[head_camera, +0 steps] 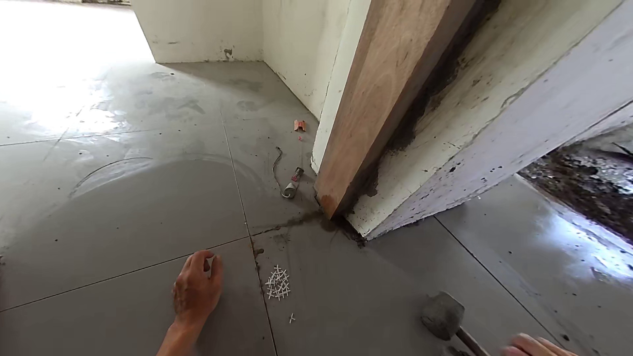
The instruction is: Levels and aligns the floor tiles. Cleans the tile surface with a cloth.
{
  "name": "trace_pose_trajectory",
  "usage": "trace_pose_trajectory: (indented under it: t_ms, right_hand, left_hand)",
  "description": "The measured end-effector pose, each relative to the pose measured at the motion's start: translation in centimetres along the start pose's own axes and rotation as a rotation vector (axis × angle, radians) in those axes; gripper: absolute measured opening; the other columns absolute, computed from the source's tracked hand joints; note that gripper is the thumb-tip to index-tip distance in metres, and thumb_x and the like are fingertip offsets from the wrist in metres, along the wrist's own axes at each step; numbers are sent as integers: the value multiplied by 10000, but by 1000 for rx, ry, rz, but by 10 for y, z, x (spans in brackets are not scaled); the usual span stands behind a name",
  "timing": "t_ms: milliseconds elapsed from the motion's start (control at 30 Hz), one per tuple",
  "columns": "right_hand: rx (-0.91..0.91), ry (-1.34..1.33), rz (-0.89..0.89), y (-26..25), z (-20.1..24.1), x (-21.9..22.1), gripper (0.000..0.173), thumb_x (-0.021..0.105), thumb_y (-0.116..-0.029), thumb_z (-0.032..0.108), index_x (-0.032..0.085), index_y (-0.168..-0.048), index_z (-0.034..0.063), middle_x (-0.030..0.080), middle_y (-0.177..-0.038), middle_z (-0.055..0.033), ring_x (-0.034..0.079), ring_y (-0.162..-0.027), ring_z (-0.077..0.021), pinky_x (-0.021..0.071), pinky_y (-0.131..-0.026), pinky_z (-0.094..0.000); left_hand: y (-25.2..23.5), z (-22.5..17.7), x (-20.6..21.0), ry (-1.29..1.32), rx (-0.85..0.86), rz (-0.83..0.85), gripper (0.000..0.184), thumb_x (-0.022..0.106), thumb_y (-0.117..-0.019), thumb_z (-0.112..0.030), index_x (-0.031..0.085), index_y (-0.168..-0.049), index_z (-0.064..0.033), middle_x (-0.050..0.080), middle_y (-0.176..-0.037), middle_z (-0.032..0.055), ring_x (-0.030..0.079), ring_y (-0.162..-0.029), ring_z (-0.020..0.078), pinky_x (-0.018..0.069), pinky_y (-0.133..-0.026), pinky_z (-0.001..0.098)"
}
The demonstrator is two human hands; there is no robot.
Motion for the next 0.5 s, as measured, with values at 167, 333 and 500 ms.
trace_pose_trajectory:
  t_ms: [167, 333, 500]
  right_hand:
    - [-262, -61, -462, -150, 124, -60, 332, 549, -992, 296, 737, -1170, 88, 708, -940, -126, 718, -754, -259, 597, -575, -410]
    - [1, -286, -129, -333, 212, -100, 440, 492, -1046, 159, 543, -1477, 89, 625, -1342, -155, 657, -1170, -311, 554, -977, -492]
    - [94, -80, -14, -457, 234, -112, 602, 672, -925, 43, 457, -1486, 22, 454, -1508, -232, 665, -1135, -412, 584, -920, -544]
  left_hand:
    - [1, 13, -2, 67, -78, -88, 441, 568, -947, -355, 693, -1078, 47, 642, -741, 118, 619, -624, 248, 538, -583, 446]
    - [2, 22, -3, 125, -117, -74, 502, 597, -916, -415, 673, -1123, 36, 609, -706, 50, 563, -571, 154, 505, -525, 361]
    - [-2, 19, -5, 97, -94, -14, 439, 668, -889, -300, 717, -1183, 22, 665, -801, 111, 612, -651, 208, 539, -595, 385]
Point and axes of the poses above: each hand's wrist, its own y-axis away from the middle knuckle, its own x-axis out of the palm, z = x × y, the point moved 4 cm from there along -y, towards the middle knuckle
